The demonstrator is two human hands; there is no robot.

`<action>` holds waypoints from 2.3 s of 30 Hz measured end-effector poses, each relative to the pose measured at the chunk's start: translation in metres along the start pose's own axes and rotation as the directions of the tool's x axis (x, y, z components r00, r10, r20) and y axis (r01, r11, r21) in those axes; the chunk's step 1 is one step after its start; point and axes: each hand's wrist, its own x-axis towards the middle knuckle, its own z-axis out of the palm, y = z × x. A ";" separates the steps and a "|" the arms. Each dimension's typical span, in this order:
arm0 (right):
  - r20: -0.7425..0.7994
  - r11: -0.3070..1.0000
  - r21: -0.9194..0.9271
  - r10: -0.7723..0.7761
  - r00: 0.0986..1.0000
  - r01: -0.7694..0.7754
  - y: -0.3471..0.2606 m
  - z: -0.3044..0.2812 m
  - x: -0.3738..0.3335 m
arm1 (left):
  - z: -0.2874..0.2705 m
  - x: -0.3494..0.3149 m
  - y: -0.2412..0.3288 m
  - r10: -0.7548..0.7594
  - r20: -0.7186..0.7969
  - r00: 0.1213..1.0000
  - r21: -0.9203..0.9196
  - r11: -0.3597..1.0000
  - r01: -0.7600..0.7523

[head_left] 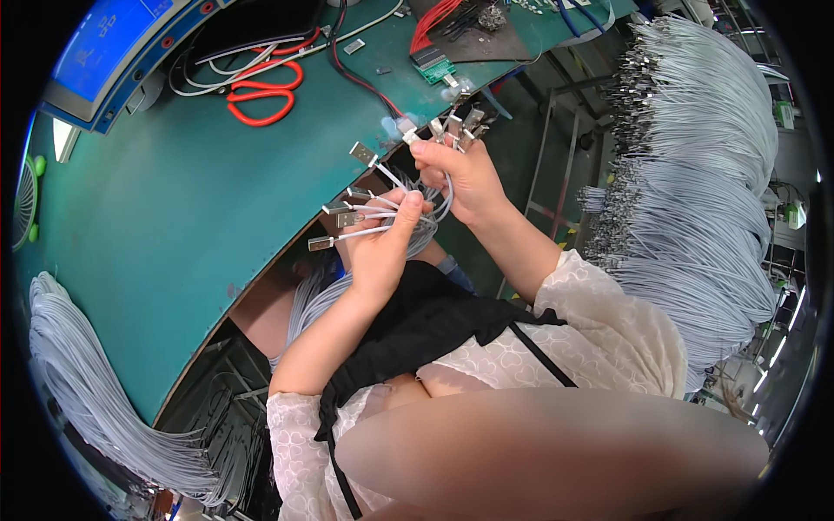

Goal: The person organizes large bundles of wire harnesses and electronic connectors by hand at an assembly station.

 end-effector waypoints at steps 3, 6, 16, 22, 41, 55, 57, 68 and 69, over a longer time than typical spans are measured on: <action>0.015 1.000 -0.028 0.005 1.000 -0.004 0.000 0.001 -0.001 | -0.002 -0.001 0.000 0.008 0.009 1.000 0.028 1.000 -0.008; 0.013 1.000 -0.017 0.010 1.000 -0.010 0.001 0.002 -0.001 | -0.002 -0.001 0.002 0.010 0.021 1.000 0.087 0.996 -0.012; 0.021 0.998 0.061 0.031 0.999 -0.032 0.004 -0.010 0.002 | -0.004 0.002 0.002 0.101 0.128 0.987 0.300 0.944 -0.135; 0.029 0.999 0.002 0.034 0.999 -0.034 0.004 -0.009 0.000 | -0.007 0.001 -0.006 0.180 0.122 0.976 0.317 0.925 -0.210; 0.031 0.997 -0.073 -0.031 0.999 0.033 0.004 0.000 -0.011 | 0.001 -0.003 0.003 0.078 0.138 0.987 0.328 0.937 -0.120; 0.051 0.999 -0.023 0.032 0.998 -0.031 0.003 -0.006 0.005 | -0.007 0.016 -0.003 0.124 0.168 0.978 0.377 0.909 -0.180; 0.079 1.000 0.024 0.015 0.997 -0.017 0.005 -0.006 0.007 | -0.009 0.021 0.002 0.220 0.296 0.930 0.621 0.695 -0.362; 0.052 0.991 -0.014 -0.136 0.989 0.137 0.008 0.000 -0.006 | -0.004 0.026 0.002 0.242 0.240 0.940 0.500 0.800 -0.333; 0.046 0.988 -0.017 -0.151 0.987 0.152 0.008 -0.002 -0.007 | -0.004 0.024 0.001 0.272 0.262 0.926 0.478 0.797 -0.369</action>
